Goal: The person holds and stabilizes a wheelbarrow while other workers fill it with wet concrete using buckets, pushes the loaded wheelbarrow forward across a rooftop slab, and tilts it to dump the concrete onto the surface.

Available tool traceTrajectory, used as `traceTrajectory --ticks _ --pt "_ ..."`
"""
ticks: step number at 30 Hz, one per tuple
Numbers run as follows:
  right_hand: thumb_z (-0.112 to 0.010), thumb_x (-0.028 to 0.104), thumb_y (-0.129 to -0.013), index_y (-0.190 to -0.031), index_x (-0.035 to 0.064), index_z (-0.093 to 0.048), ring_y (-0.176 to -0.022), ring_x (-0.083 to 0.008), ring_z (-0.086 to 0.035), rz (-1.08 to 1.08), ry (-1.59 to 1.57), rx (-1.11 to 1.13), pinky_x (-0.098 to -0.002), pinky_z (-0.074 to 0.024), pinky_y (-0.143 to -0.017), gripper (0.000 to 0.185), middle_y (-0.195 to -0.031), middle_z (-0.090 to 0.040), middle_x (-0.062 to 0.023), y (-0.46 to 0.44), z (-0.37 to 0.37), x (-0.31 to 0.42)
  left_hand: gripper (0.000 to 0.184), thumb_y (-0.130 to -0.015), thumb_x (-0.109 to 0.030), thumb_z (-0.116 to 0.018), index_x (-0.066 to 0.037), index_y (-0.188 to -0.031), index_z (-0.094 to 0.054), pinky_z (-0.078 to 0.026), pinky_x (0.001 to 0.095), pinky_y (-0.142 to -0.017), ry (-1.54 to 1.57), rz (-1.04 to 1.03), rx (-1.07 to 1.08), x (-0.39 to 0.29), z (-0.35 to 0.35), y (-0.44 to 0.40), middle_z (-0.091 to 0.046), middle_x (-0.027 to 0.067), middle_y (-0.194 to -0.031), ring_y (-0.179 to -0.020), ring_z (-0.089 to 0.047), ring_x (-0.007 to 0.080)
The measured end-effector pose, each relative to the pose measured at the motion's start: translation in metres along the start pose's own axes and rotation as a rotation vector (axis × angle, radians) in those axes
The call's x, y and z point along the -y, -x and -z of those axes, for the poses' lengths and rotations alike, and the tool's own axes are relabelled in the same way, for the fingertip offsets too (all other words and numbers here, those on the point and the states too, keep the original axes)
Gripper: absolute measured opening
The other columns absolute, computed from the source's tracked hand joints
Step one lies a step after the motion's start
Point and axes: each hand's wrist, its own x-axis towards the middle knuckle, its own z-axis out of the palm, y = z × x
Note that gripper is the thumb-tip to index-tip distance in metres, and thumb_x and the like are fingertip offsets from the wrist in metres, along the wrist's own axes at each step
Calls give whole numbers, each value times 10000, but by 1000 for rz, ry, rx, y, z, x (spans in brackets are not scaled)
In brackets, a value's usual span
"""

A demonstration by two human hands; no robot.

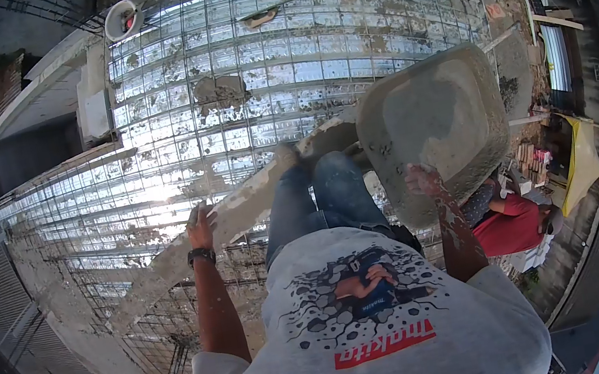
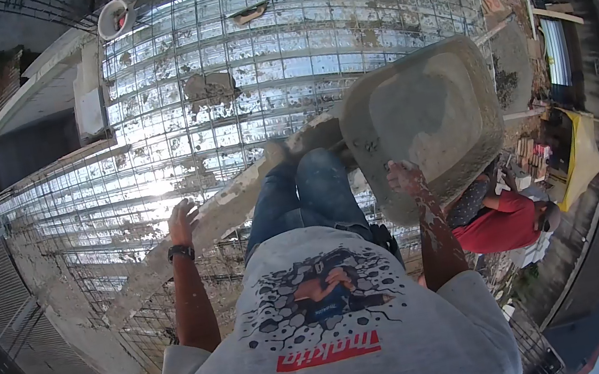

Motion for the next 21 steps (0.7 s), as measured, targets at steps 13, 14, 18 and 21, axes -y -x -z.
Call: traceTrajectory --ticks 13,14,18,21 --pt "-695 463 -823 -1077 104 -585 -581 -187 -618 18 -1 -247 -309 -495 -481 454 -763 -636 -78 23 -38 3 335 -935 -355 -494 -73 -1104 -560 -504 327 -577 -134 109 177 1 -23 -60 -659 103 -1061 -834 -670 210" --pt "-698 448 -825 -1097 103 -586 -576 -188 -615 5 -16 -257 -308 -495 -481 453 -755 -632 -74 22 -36 3 291 -942 -331 -485 -79 -1071 -558 -497 310 -553 -85 45 244 -12 -26 -67 -664 88 -1043 -811 -671 197" --pt "-692 410 -821 -1106 129 -593 -688 -229 -636 -31 -143 -138 -392 -525 -583 413 -858 -643 -83 -2 -6 -17 288 -941 -315 -494 -79 -1094 -559 -513 321 -591 -95 36 198 -75 -59 -96 -662 85 -1052 -853 -667 208" --pt "-653 361 -847 -1177 139 -563 -701 -248 -643 -66 -306 -79 -405 -528 -584 408 -890 -638 -100 -36 23 -53 319 -934 -337 -508 -82 -1117 -561 -524 337 -644 -111 -83 352 -110 -79 -124 -659 96 -1070 -898 -661 221"
